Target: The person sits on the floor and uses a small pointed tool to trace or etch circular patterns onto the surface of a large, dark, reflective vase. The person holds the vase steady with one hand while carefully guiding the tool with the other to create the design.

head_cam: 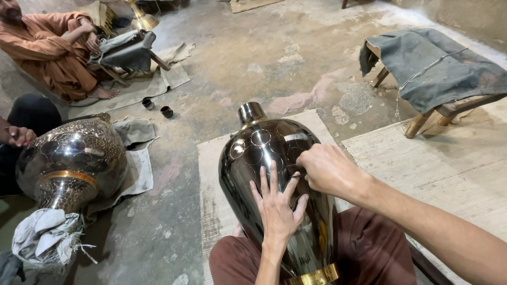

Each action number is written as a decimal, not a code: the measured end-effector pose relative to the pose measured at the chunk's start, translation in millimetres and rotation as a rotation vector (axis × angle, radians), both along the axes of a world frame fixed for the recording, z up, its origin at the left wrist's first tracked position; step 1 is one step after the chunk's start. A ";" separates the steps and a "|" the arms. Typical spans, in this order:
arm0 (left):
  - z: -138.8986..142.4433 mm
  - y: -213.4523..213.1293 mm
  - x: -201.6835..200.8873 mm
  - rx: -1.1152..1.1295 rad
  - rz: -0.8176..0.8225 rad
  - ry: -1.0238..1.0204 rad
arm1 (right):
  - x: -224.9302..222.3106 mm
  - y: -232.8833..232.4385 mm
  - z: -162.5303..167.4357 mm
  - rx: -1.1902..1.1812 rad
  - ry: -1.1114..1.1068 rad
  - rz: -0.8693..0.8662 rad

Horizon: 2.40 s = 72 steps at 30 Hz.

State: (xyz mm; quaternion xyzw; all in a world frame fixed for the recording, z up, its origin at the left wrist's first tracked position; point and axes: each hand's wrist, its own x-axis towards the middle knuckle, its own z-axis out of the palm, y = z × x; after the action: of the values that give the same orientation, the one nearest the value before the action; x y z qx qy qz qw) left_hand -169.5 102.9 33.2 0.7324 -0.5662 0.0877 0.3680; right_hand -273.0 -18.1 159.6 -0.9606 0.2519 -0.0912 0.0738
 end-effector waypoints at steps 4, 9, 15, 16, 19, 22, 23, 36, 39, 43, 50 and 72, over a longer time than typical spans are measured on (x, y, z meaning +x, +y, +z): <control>-3.4 1.0 0.8 0.007 -0.002 0.005 | 0.2 -0.2 -0.1 0.024 0.017 -0.018; -10.9 -0.6 2.2 -0.074 0.002 0.122 | 2.9 -4.6 -7.3 -0.010 -0.004 0.015; -9.0 28.9 57.0 -0.947 -0.703 1.648 | 7.6 -9.3 -8.1 0.038 0.072 0.019; -8.6 37.8 68.9 -1.088 -1.050 1.814 | 8.4 -9.0 -6.7 0.020 0.097 0.017; -8.6 62.2 91.4 -1.114 -0.904 1.513 | 10.0 -6.2 -3.0 -0.042 0.128 0.055; 0.9 70.0 96.4 -1.122 -1.008 1.563 | 10.7 -1.8 -2.0 -0.089 0.076 0.162; 7.2 68.2 96.2 -1.109 -1.108 1.638 | 11.9 -0.4 -2.3 -0.085 0.057 0.187; 18.7 30.5 41.9 -0.297 0.079 0.346 | 16.4 2.5 -9.6 -0.089 0.146 0.108; 1.9 13.6 20.5 -0.047 0.039 0.216 | 9.0 0.8 -12.8 -0.057 0.059 0.020; -4.7 -0.8 7.9 0.002 0.000 0.132 | -1.2 -4.1 -14.5 -0.007 -0.002 -0.020; -6.3 -2.2 8.3 0.020 0.016 0.100 | -7.9 -2.9 -17.1 0.049 -0.040 -0.054; -11.1 -3.4 9.2 0.006 0.022 0.004 | -6.7 -2.7 -16.2 0.041 -0.011 -0.064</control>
State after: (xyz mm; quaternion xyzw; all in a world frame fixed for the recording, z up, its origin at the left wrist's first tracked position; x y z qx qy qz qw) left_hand -160.3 99.5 22.1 0.7399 -0.5576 0.0887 0.3657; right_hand -279.7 -20.8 143.3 -0.9498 0.2839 -0.0937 0.0921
